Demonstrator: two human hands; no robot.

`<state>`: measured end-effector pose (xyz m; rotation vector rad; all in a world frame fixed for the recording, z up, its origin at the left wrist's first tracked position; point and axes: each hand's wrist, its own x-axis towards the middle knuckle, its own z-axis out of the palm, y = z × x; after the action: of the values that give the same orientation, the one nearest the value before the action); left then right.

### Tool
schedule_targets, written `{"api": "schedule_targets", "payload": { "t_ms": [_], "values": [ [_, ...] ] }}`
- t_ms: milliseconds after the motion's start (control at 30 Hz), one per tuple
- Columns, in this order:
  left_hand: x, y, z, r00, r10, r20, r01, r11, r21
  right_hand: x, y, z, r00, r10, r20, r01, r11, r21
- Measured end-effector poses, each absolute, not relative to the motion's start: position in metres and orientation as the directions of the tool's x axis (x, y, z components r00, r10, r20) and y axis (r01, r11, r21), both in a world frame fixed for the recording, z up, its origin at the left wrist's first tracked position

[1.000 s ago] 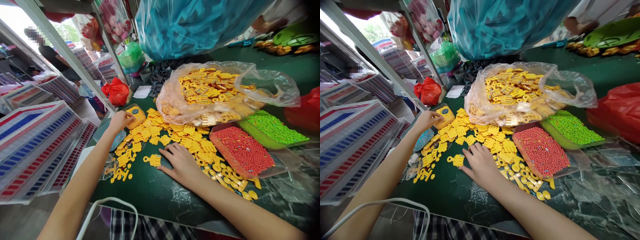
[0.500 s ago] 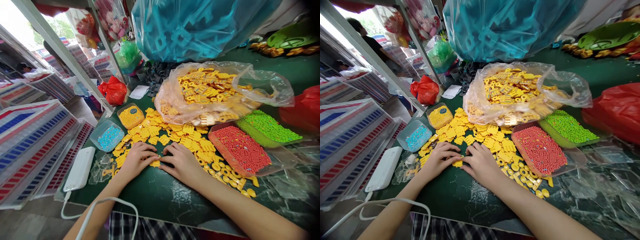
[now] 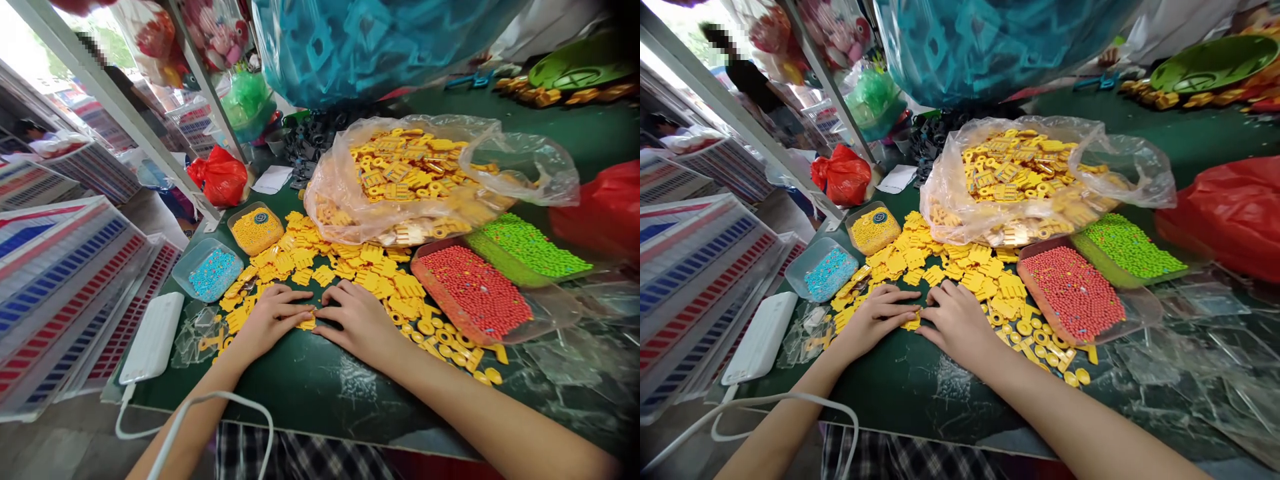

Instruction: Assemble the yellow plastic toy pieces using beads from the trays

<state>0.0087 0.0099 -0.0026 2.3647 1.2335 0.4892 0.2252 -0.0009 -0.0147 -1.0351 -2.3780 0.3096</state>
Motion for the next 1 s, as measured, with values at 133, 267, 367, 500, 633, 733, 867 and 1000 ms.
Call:
{"api": "schedule_targets", "payload": {
  "t_ms": [133, 267, 367, 500, 633, 733, 867, 1000],
  "values": [
    [0.007, 0.010, 0.000, 0.527, 0.837, 0.148, 0.667, -0.515, 0.538, 0.226, -0.001, -0.013, -0.570, 0.741, 0.354, 0.608, 0.671, -0.424],
    [0.008, 0.009, 0.002, 0.548, 0.817, 0.178, 0.655, -0.552, 0.517, 0.225, -0.001, -0.012, -0.574, 0.744, 0.342, 0.613, 0.667, -0.422],
    [0.013, 0.014, 0.001, 0.461, 0.857, 0.231, 0.679, -0.508, 0.530, 0.225, -0.001, -0.012, -0.584, 0.738, 0.338, 0.619, 0.674, -0.403],
    [0.026, 0.034, 0.000, 0.416, 0.887, 0.203, 0.724, -0.458, 0.516, 0.225, -0.002, -0.013, -0.596, 0.712, 0.372, 0.634, 0.701, -0.326],
    [0.041, 0.048, 0.004, 0.475, 0.875, 0.093, 0.753, -0.459, 0.472, 0.224, -0.007, -0.011, -0.603, 0.652, 0.459, 0.639, 0.740, -0.212],
    [0.048, 0.048, 0.009, 0.492, 0.868, 0.072, 0.749, -0.464, 0.473, 0.220, -0.016, -0.008, -0.626, 0.557, 0.545, 0.616, 0.783, -0.092],
    [0.049, 0.043, 0.010, 0.565, 0.824, 0.051, 0.711, -0.517, 0.476, 0.213, -0.027, -0.008, -0.630, 0.442, 0.639, 0.568, 0.823, -0.009],
    [0.047, 0.042, 0.006, 0.569, 0.820, 0.056, 0.711, -0.525, 0.467, 0.211, -0.030, -0.010, -0.654, 0.407, 0.637, 0.521, 0.854, -0.010]
  ]
}}
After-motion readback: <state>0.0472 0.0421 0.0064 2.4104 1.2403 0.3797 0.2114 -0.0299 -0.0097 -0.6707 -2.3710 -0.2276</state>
